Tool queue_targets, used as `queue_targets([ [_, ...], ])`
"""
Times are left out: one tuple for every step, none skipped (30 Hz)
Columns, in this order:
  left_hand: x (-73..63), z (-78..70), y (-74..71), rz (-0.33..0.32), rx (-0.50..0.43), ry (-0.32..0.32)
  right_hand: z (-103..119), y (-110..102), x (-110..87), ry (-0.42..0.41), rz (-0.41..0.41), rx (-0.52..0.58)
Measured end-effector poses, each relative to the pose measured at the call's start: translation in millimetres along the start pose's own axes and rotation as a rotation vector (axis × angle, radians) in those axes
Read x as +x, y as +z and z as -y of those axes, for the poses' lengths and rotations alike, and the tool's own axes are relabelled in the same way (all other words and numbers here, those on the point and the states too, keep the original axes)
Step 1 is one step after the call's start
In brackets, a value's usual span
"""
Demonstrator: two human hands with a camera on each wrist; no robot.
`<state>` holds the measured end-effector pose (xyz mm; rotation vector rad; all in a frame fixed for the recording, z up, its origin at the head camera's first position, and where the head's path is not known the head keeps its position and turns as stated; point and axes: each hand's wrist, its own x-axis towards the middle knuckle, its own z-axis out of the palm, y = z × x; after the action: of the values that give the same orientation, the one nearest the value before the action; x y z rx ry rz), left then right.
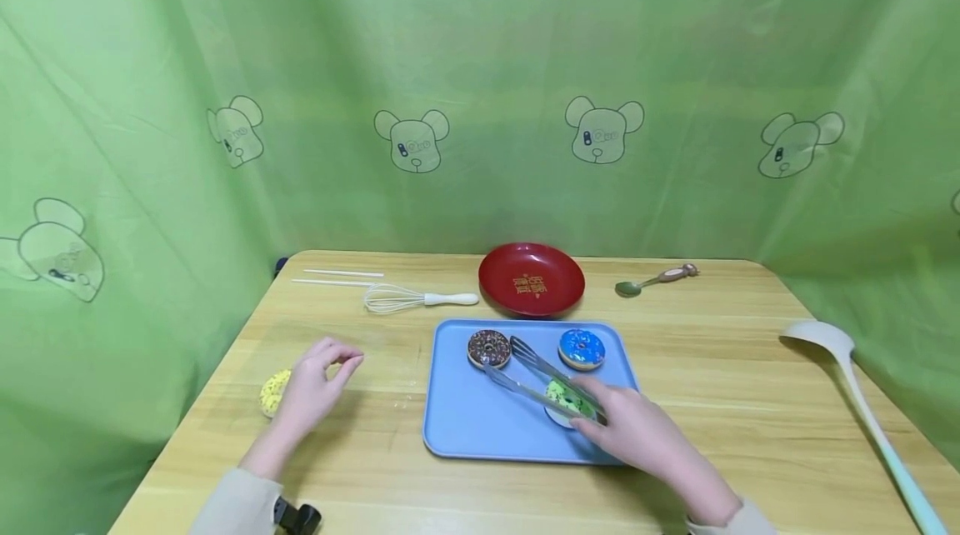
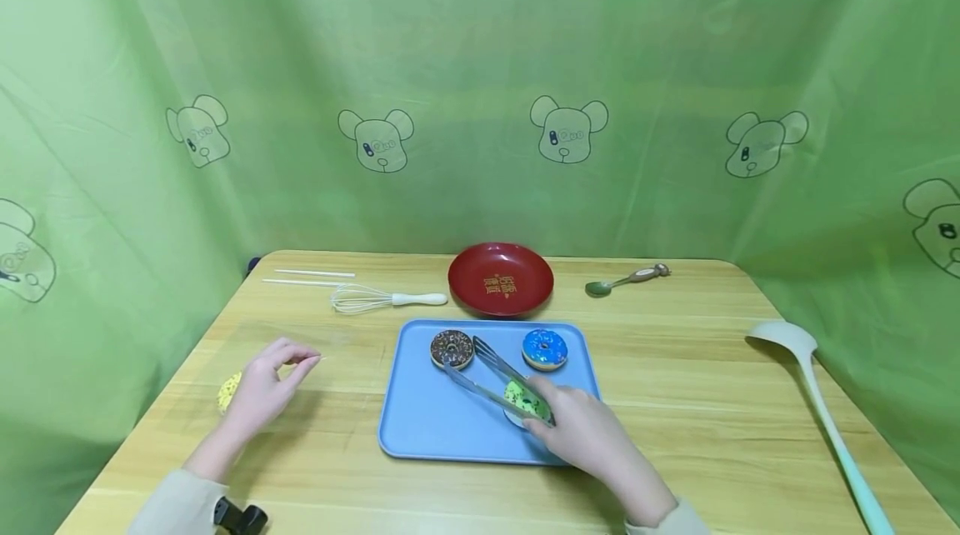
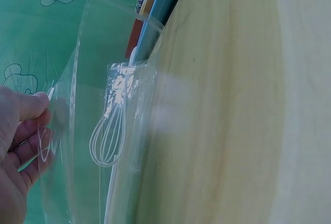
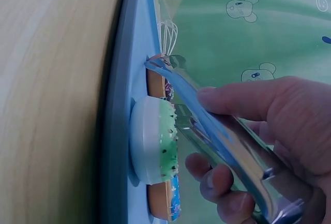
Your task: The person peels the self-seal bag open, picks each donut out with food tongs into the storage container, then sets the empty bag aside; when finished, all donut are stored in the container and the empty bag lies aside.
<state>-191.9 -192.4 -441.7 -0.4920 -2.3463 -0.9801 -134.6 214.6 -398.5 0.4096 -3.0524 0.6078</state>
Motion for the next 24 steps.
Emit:
queue_targets([
  [-0.2,0.1,-0.1,-0.001,0.0,-0.001,0.4,-1.0,-0.5,0.002,0.003,0.003],
  [-0.4,0.2,-0.2,0.0,-0.001,-0.003,0.7,-2.3,-1.3,0.003,0.003,0.005],
  [-0.5,0.3,-0.4,0.001,0.0,-0.005,1.0,-3.7,-2.3,0.001,0.0,0.002],
  [-0.5,0.4,-0.5,0.002,0.002,-0.008,1.3,-5.2,-3.3,0.002,-0.002,0.0],
  [-0.5,0.4,-0.7,0.004,0.002,-0.01,1.6,-6.7,-4.3,0.001,-0.004,0.003],
  [-0.6,0.3,-0.9,0.007,0.001,-0.013,2.1,-8.1,-5.3,0.0,-0.008,0.011],
  [-0.7,0.0,-1.3,0.01,-0.001,-0.016,2.8,-9.0,-6.1,-0.002,-0.016,0.021],
  [-0.7,-0.3,-1.6,0.012,-0.001,-0.019,3.8,-9.3,-6.8,-0.005,-0.019,0.04],
  [-0.8,-0.5,-1.9,0.014,-0.001,-0.022,4.9,-8.9,-7.2,-0.016,-0.022,0.056],
  [-0.8,-0.7,-2.2,0.015,-0.003,-0.025,6.5,-7.8,-7.3,-0.024,-0.02,0.079],
  [-0.8,-0.8,-2.3,0.015,-0.006,-0.026,8.3,-6.0,-7.0,-0.042,-0.019,0.101],
  [-0.8,-1.1,-2.5,0.015,-0.007,-0.026,10.7,-3.8,-6.7,-0.057,-0.012,0.121],
  [-0.8,-1.2,-2.6,0.016,-0.008,-0.024,13.4,-1.0,-6.1,-0.073,-0.005,0.133],
  [-0.7,-1.3,-2.5,0.016,-0.008,-0.022,16.3,2.1,-5.4,-0.094,0.001,0.139],
  [-0.5,-1.2,-2.4,0.015,-0.009,-0.018,19.6,5.4,-4.3,-0.115,0.004,0.138],
  [-0.2,-1.2,-2.2,0.013,-0.009,-0.014,23.2,8.9,-2.8,-0.133,0.008,0.136],
  [0.0,-1.2,-1.9,0.01,-0.008,-0.008,27.2,12.1,-1.1,-0.154,0.01,0.131],
  [0.3,-1.3,-1.7,0.008,-0.007,-0.003,31.2,15.4,1.0,-0.17,0.014,0.125],
  [0.6,-1.3,-1.4,0.006,-0.006,-0.001,35.3,18.6,3.5,-0.19,0.013,0.121],
  [0.8,-1.4,-1.2,0.003,-0.005,0.002,39.3,21.7,6.3,-0.21,0.017,0.123],
  [1.0,-1.5,-1.0,0.002,-0.004,0.004,43.3,24.6,9.2,-0.223,0.025,0.127],
  [1.2,-1.6,-0.8,0.002,-0.003,0.007,47.1,27.3,12.3,-0.239,0.032,0.129],
  [1.1,-1.9,-0.7,0.003,-0.003,0.008,50.7,29.9,15.5,-0.252,0.044,0.134],
  [0.9,-1.9,-0.6,0.004,-0.002,0.008,53.9,32.5,18.6,-0.264,0.054,0.141],
])
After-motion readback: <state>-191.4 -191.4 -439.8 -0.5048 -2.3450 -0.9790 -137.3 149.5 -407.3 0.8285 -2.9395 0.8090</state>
